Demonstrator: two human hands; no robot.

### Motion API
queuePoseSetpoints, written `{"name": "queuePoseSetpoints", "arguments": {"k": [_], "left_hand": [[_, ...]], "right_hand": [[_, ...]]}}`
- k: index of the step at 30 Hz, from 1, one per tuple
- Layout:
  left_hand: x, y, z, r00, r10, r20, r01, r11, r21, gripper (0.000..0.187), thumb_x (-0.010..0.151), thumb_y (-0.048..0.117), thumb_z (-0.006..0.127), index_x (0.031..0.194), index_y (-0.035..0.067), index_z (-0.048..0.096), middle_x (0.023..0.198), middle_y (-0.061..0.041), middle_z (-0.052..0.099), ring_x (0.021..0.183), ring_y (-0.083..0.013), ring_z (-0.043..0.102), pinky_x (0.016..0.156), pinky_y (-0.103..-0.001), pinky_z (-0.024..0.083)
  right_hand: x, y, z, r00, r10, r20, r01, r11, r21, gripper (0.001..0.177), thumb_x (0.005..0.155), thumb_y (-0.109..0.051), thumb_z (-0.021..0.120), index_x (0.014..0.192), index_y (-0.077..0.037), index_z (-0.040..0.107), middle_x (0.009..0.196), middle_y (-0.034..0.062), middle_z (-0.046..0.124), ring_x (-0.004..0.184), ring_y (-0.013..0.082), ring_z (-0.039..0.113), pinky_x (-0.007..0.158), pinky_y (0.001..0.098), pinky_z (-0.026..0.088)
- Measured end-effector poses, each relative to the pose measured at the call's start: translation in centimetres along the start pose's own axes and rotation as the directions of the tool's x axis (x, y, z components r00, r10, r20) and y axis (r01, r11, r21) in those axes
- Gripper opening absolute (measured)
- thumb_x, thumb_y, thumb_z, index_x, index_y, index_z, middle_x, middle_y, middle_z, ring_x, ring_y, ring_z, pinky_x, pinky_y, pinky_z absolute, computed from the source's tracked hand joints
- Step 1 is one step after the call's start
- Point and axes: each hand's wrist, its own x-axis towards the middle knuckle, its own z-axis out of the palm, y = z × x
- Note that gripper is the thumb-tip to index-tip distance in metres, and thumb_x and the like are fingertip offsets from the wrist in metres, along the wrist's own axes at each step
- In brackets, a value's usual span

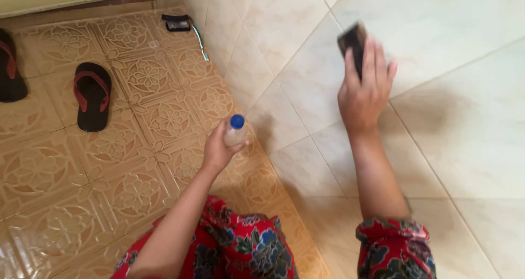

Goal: Scrubbing floor and wall tiles using a brush and cleaning liquid.

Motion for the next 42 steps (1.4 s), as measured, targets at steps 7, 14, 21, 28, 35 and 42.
{"name": "queuePoseSetpoints", "arguments": {"k": [7, 14, 21, 28, 35, 42], "left_hand": [[-2.0, -1.4, -1.1, 0.993, -0.111, -0.047, 0.112, 0.993, 0.022, 0.076, 0.067, 0.024, 0.093, 0.134, 0.012, 0.058, 0.122, -0.012, 0.07, 0.114, -0.0363, 0.062, 0.099, -0.046, 0.049], [-3.1, -2.4, -2.1, 0.994, -0.05, -0.101, 0.052, 0.998, 0.022, 0.076, 0.066, 0.023, 0.094, 0.132, 0.01, 0.059, 0.126, -0.013, 0.068, 0.115, -0.0368, 0.06, 0.1, -0.046, 0.049], [-2.2, -4.3, -1.5, 0.988, -0.097, -0.119, 0.101, 0.994, 0.029, 0.077, 0.066, 0.023, 0.094, 0.134, 0.012, 0.059, 0.125, -0.011, 0.069, 0.115, -0.0362, 0.061, 0.099, -0.045, 0.049], [-3.3, -4.3, -0.5, 0.988, -0.113, -0.105, 0.117, 0.992, 0.035, 0.076, 0.065, 0.022, 0.094, 0.132, 0.013, 0.059, 0.127, -0.01, 0.069, 0.113, -0.0363, 0.061, 0.099, -0.046, 0.048], [-3.3, -3.7, 0.6, 0.988, -0.138, -0.064, 0.137, 0.99, -0.028, 0.078, 0.066, 0.021, 0.094, 0.134, 0.013, 0.058, 0.127, -0.01, 0.068, 0.114, -0.0356, 0.06, 0.1, -0.045, 0.049], [-3.4, -4.5, 0.5, 0.99, -0.13, -0.049, 0.129, 0.992, -0.016, 0.077, 0.065, 0.021, 0.094, 0.133, 0.014, 0.058, 0.129, -0.011, 0.068, 0.115, -0.0363, 0.059, 0.1, -0.045, 0.048]], "right_hand": [[-0.5, -5.0, 11.1, 0.997, 0.063, -0.04, -0.05, 0.964, 0.262, 0.03, 0.113, -0.011, 0.068, 0.141, 0.0, 0.064, 0.15, 0.0152, 0.057, 0.136, 0.0362, 0.057, 0.117, 0.0571, 0.041], [-12.1, -10.3, 23.1, 0.937, -0.276, 0.217, 0.176, 0.904, 0.389, 0.035, 0.101, -0.013, 0.058, 0.131, 0.006, 0.058, 0.127, 0.0222, 0.065, 0.117, 0.0381, 0.063, 0.104, 0.049, 0.049], [5.9, -7.5, 19.3, 0.986, -0.155, 0.062, 0.152, 0.987, 0.045, 0.038, 0.11, -0.011, 0.053, 0.148, -0.008, 0.056, 0.158, 0.0156, 0.05, 0.145, 0.0354, 0.049, 0.121, 0.0513, 0.034], [-12.6, -14.3, 30.5, 0.88, -0.338, 0.332, 0.289, 0.939, 0.188, 0.046, 0.105, -0.021, 0.053, 0.143, 0.003, 0.049, 0.15, 0.0197, 0.055, 0.137, 0.0349, 0.054, 0.118, 0.0494, 0.037], [1.3, -11.1, 25.5, 0.983, -0.128, 0.13, 0.109, 0.984, 0.14, 0.038, 0.112, -0.017, 0.053, 0.147, -0.001, 0.052, 0.152, 0.022, 0.053, 0.135, 0.042, 0.052, 0.116, 0.0517, 0.04], [-25.5, -15.7, 35.1, 0.933, -0.271, 0.236, 0.26, 0.963, 0.075, 0.049, 0.107, -0.02, 0.055, 0.153, -0.005, 0.053, 0.144, 0.0122, 0.06, 0.131, 0.0275, 0.059, 0.112, 0.0413, 0.047]]}}
